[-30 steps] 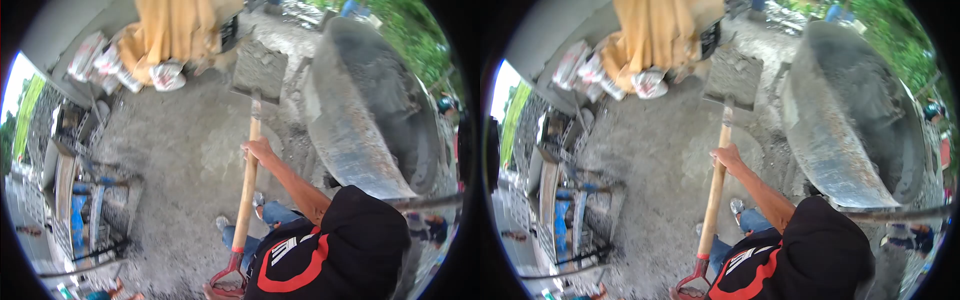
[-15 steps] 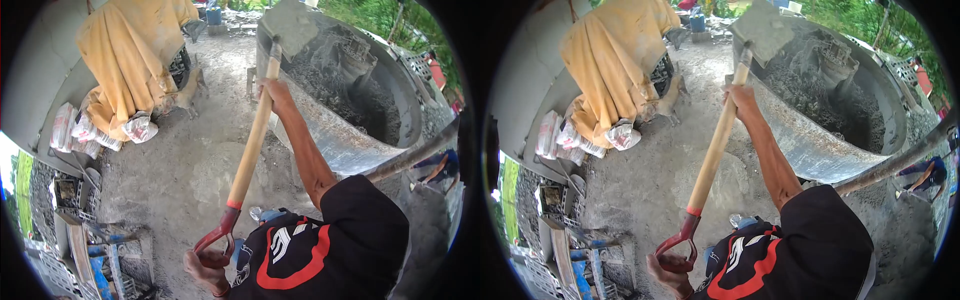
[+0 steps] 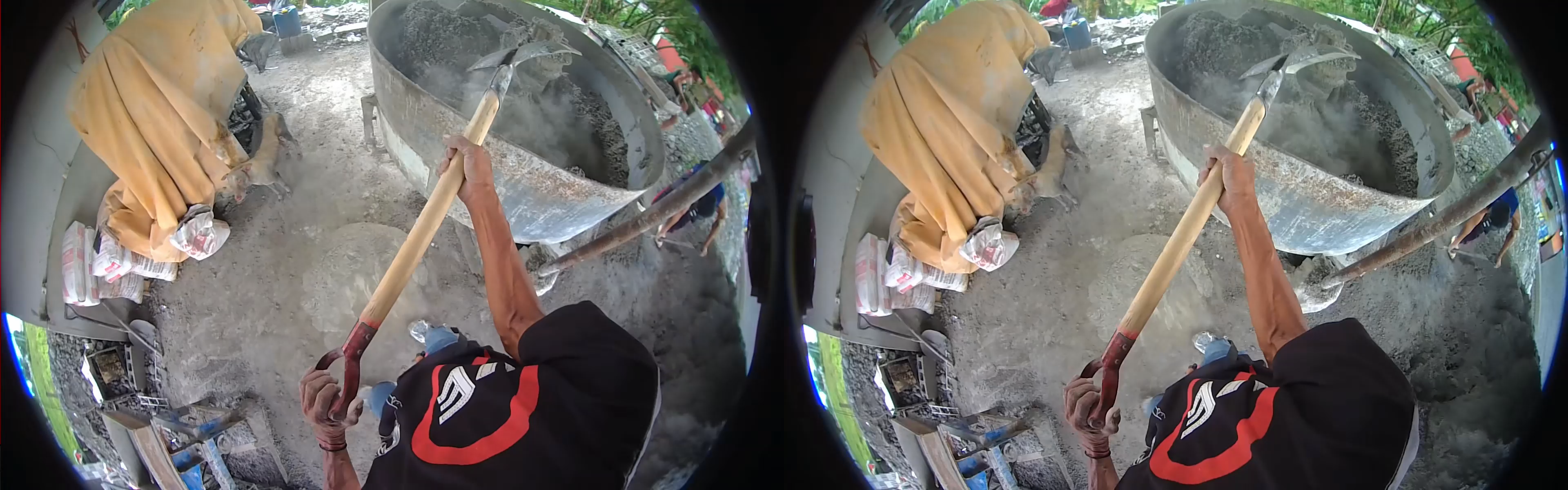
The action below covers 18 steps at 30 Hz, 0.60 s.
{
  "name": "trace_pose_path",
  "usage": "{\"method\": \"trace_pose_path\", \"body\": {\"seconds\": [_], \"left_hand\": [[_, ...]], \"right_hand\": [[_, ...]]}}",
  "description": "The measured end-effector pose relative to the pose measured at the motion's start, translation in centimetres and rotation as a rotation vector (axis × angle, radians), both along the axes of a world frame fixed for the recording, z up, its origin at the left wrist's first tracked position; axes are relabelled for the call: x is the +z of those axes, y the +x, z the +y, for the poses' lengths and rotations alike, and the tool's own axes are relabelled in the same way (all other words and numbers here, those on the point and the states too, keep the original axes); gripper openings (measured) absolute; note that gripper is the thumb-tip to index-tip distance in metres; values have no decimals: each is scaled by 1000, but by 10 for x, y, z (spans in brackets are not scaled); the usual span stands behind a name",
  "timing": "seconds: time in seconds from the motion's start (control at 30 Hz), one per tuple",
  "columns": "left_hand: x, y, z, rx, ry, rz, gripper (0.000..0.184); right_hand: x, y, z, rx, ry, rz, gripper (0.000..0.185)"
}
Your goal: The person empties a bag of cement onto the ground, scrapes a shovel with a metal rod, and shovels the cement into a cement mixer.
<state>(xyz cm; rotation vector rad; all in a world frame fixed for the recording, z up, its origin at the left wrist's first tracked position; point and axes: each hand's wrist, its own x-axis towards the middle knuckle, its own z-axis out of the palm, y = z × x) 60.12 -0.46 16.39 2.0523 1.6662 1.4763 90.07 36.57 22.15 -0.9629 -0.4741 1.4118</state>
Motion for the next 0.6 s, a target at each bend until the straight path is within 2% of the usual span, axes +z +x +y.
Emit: {"method": "trace_pose_path", "body": {"seconds": [0.1,0.17,0.23,0.27,0.3,0.33,0.4,0.43,0.5,0.53,0.57,0.6], "left_hand": [[-27,-35,-13,-26,-35,19,43],[-49,-64,-16,-63,-35,-14,45],[-67,-83,-12,-43,-4,-125,46],[-78,-98,-13,-65,-4,-240,41],[-88,-114,-16,-46,-91,-377,39],[-97,-132,-27,-7,-191,-521,36],[-111,-165,-48,86,-389,-814,31],[-118,-185,-65,138,-423,-832,31],[-138,-224,-88,147,-440,-1317,32],[-191,-239,-110,246,-412,-1330,36],[-203,-256,-135,274,-433,-1346,36],[-213,-274,-160,350,-455,-1636,37]], "right_hand": [[-26,-31,-16,-43,33,75,11],[-39,-57,-25,-164,-119,-204,11],[-52,-70,-15,-121,0,-229,13],[-42,-88,-18,-183,-18,-343,16],[-56,-95,-7,-213,98,-279,17],[-36,-123,-26,-195,164,-433,17],[-9,-190,-47,-214,69,-523,17],[-8,-219,-56,-155,82,-501,18],[-30,-284,-70,-74,76,-484,18],[-47,-313,-80,20,28,-498,20],[-68,-338,-90,109,-25,-511,23],[-113,-364,-99,122,-61,-628,22]]}}
